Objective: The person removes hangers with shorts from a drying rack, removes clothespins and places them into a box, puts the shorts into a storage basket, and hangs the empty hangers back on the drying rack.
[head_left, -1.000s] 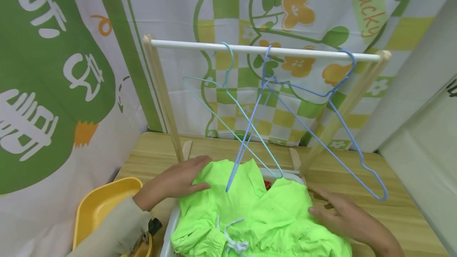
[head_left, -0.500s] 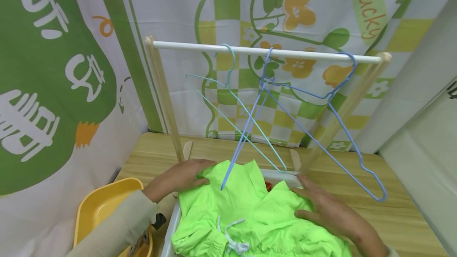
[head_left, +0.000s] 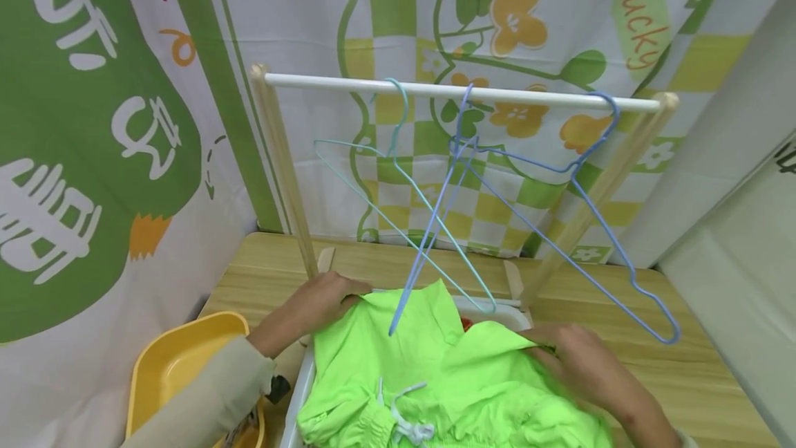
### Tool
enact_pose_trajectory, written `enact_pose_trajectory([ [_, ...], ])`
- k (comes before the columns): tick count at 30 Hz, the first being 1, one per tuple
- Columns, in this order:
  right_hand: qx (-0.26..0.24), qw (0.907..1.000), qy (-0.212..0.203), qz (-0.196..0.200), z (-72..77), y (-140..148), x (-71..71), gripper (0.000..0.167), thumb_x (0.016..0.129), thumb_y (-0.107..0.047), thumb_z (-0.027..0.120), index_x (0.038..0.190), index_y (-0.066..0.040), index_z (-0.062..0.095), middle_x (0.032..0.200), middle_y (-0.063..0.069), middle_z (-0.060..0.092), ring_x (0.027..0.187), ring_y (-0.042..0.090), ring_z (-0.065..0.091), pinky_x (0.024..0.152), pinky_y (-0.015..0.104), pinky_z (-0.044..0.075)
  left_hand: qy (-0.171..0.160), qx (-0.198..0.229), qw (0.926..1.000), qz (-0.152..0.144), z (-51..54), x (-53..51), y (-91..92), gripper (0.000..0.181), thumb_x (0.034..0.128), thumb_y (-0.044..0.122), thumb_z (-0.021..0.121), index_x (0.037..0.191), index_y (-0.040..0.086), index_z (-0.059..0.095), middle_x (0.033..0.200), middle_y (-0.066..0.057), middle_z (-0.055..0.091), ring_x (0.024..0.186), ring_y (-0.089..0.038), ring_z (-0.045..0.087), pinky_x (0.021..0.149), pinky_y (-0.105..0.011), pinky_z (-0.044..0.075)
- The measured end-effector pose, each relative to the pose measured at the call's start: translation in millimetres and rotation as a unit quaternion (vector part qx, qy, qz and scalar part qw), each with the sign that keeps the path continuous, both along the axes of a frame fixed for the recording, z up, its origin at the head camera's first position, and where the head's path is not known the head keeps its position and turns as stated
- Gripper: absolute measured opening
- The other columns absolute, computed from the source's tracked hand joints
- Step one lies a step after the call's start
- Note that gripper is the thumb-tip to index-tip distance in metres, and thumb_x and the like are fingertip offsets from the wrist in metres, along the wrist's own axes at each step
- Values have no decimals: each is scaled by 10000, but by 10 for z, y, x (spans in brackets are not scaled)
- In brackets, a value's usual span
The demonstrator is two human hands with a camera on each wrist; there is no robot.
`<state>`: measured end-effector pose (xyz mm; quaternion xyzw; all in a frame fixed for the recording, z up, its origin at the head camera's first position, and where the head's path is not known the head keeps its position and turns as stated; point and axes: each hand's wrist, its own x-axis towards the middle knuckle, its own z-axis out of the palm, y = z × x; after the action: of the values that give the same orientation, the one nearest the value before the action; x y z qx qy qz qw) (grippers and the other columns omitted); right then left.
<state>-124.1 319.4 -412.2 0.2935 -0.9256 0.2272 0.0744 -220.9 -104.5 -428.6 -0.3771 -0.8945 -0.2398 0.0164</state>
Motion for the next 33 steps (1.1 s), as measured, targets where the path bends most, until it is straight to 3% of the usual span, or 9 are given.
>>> enact_pose_trajectory([
  [6, -995, 9927, -536, 411, 151, -100, -78, 279, 906, 68, 730, 1152, -54, 778, 1073, 76, 763, 812, 17, 655, 643, 247, 572, -685, 1005, 9919, -370, 155, 51, -28, 225, 1007, 37, 661, 1191, 97, 775, 1135, -20, 753, 985, -123, 706, 810, -311, 573],
  [11, -1564, 9853, -622, 297, 283, -254, -116, 345, 914, 124, 684, 1177, -81, 769, 1123, 45, 753, 954, 98, 696, 713, 280, 597, -1555, 1753, 9696, -710, 272, 129, -65, 233, 1027, 39, 630, 1216, 63, 763, 1199, -42, 734, 958, -100, 697, 764, -284, 572],
  [14, -1991, 9746, -851, 572, 360, -348, -127, 326, 931, 129, 654, 1197, -36, 744, 1132, 72, 743, 867, 84, 681, 662, 275, 584, -1893, 1998, 9570, -911, 328, 179, -82, 247, 1028, 19, 612, 1229, 40, 754, 1224, -70, 723, 778, -67, 649, 661, -240, 536],
  [18, -2483, 9460, -1366, 1571, 419, -465, -176, 319, 955, 150, 602, 1199, -18, 720, 1146, 98, 729, 873, 116, 680, 690, 286, 585, -2202, 2136, 9406, -1452, 374, 226, -75, 267, 1029, 2, 590, 1260, -5, 723, 1238, -102, 713, 668, -39, 552, 614, -205, 487],
  [23, -2427, 9009, -2182, 2862, 420, -556, -249, 417, 951, 190, 540, 1155, -130, 713, 1258, 89, 685, 1211, 273, 617, 1035, 347, 477, -2620, 1990, 9146, -2350, 366, 245, -17, 308, 1059, 15, 543, 1337, -82, 635, 1328, -160, 659, 928, -57, 615, 801, -251, 538],
  [25, -2227, 8922, -2320, 3171, 401, -558, -270, 456, 920, 205, 533, 1145, -154, 700, 1294, 99, 664, 1244, 305, 589, 1070, 357, 438, -2606, 1707, 9140, -2600, 347, 255, 13, 312, 1067, 23, 533, 1345, -83, 627, 1338, -156, 655, 959, -55, 621, 836, -267, 546],
  [28, -1797, 9003, -2253, 3263, 368, -531, -279, 447, 948, 164, 545, 1205, -171, 691, 1365, 100, 632, 1302, 312, 556, 1099, 361, 417, -2428, 955, 9242, -2790, 321, 292, 54, 326, 1079, 69, 535, 1365, -61, 622, 1363, -121, 644, 1077, -41, 608, 897, -268, 539],
  [31, -989, 9313, -1647, 3096, 337, -483, -254, 364, 1021, 9, 600, 1308, -206, 659, 1429, 84, 594, 1344, 309, 524, 1134, 376, 383, -2199, 148, 9323, -2868, 309, 361, 93, 256, 1075, 94, 554, 1268, 0, 692, 1179, -3, 712, 1001, 27, 580, 892, -202, 508],
  [33, -449, 9492, -1193, 2877, 323, -446, -222, 345, 1039, -96, 626, 1361, -221, 632, 1458, 80, 570, 1352, 318, 515, 1125, 403, 397, -1832, -255, 9380, -2932, 307, 407, 110, 130, 1066, 101, 572, 1096, 58, 691, 955, 84, 643, 844, 60, 489, 795, -143, 466],
])
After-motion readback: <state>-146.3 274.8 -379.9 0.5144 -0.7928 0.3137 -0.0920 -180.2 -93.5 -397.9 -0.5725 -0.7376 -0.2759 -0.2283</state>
